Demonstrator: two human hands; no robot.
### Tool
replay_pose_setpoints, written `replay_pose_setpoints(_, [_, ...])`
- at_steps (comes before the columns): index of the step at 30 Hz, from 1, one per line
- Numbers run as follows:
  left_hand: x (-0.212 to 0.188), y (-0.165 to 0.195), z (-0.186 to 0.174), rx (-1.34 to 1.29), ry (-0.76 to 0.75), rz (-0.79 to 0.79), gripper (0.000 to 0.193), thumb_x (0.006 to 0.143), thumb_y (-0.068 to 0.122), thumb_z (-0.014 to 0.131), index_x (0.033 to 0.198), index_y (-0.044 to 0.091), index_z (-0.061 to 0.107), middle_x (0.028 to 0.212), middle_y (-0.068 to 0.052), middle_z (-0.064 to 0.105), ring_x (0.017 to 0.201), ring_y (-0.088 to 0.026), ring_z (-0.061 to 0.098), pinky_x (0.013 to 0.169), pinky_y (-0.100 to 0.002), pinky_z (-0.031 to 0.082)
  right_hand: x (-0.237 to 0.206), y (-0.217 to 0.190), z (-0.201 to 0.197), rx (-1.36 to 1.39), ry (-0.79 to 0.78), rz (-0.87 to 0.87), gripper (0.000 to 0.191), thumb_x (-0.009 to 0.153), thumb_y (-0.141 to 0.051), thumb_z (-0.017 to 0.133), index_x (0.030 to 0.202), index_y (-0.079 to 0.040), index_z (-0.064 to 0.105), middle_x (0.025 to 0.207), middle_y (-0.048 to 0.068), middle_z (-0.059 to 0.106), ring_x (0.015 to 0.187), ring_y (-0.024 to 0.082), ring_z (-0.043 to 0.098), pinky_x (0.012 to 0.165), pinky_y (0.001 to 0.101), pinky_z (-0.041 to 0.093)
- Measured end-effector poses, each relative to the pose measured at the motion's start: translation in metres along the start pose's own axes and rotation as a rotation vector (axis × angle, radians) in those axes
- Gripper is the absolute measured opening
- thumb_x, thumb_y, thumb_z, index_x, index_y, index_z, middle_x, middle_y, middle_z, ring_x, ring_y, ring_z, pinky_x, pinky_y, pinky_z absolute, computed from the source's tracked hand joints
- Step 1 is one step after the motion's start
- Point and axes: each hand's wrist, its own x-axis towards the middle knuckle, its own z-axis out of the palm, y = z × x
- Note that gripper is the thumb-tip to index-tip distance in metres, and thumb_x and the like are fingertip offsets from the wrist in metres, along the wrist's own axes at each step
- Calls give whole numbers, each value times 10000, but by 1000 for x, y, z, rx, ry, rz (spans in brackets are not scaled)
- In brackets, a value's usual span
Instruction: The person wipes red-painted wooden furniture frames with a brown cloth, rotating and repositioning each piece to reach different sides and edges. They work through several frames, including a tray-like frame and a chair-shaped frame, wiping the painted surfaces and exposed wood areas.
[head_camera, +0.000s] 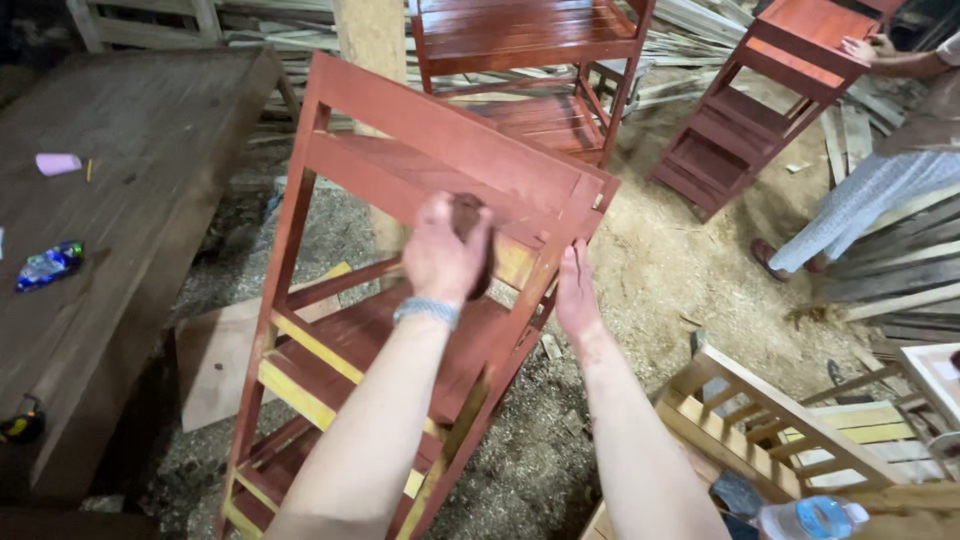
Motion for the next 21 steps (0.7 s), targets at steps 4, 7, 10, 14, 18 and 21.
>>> replay_pose_setpoints(4, [-42,23,10,-44,-55,252,532,903,546,694,1242,144,612,1177,-150,696,992,-366,712,825,-469,574,-2,-11,4,96,-47,-179,632,1107,-439,321,1543,11,406,1587,168,473,1483,278,420,1240,357,295])
replay_pose_setpoints(7, [-44,15,4,97,-65,408,531,894,530,693,1244,137,629,1147,-159,700,917,-375,707,795,-477,573,-7,-15,5,346,-75,109,635,1036,-425,350,1574,-97,272,1567,125,416,1377,268,445,1113,430,388])
replay_pose_setpoints(10, [-7,-10,-3,437,-320,208,591,853,468,697,1362,186,593,1048,-190,685,860,-380,697,754,-495,559,-4,-11,4,303,-83,100,665,1027,-444,345,1582,-86,261,1555,142,410,1373,288,463,1089,441,446])
replay_pose_setpoints(14, [17,-20,-9,181,140,26,408,936,478,694,1160,141,639,1085,-165,711,905,-403,690,766,-510,556,-2,-4,-2,-122,-32,-9,654,1117,-452,324,1580,9,281,1656,204,276,1543,338,231,1242,404,160])
replay_pose_setpoints(18, [-17,14,-3,110,-8,50,365,902,370,695,1211,182,642,1057,-145,711,906,-364,706,773,-482,567,-2,-16,-3,-54,-106,-163,604,1113,-407,251,1518,-2,442,1608,191,427,1537,330,306,1262,389,193])
replay_pose_setpoints(21, [-55,27,4,68,-74,409,525,705,373,781,1159,138,662,968,-149,668,811,-339,683,717,-454,562,-8,-33,-3,9,-124,-181,573,1112,-370,246,1480,15,457,1529,194,508,1454,319,421,1230,402,280])
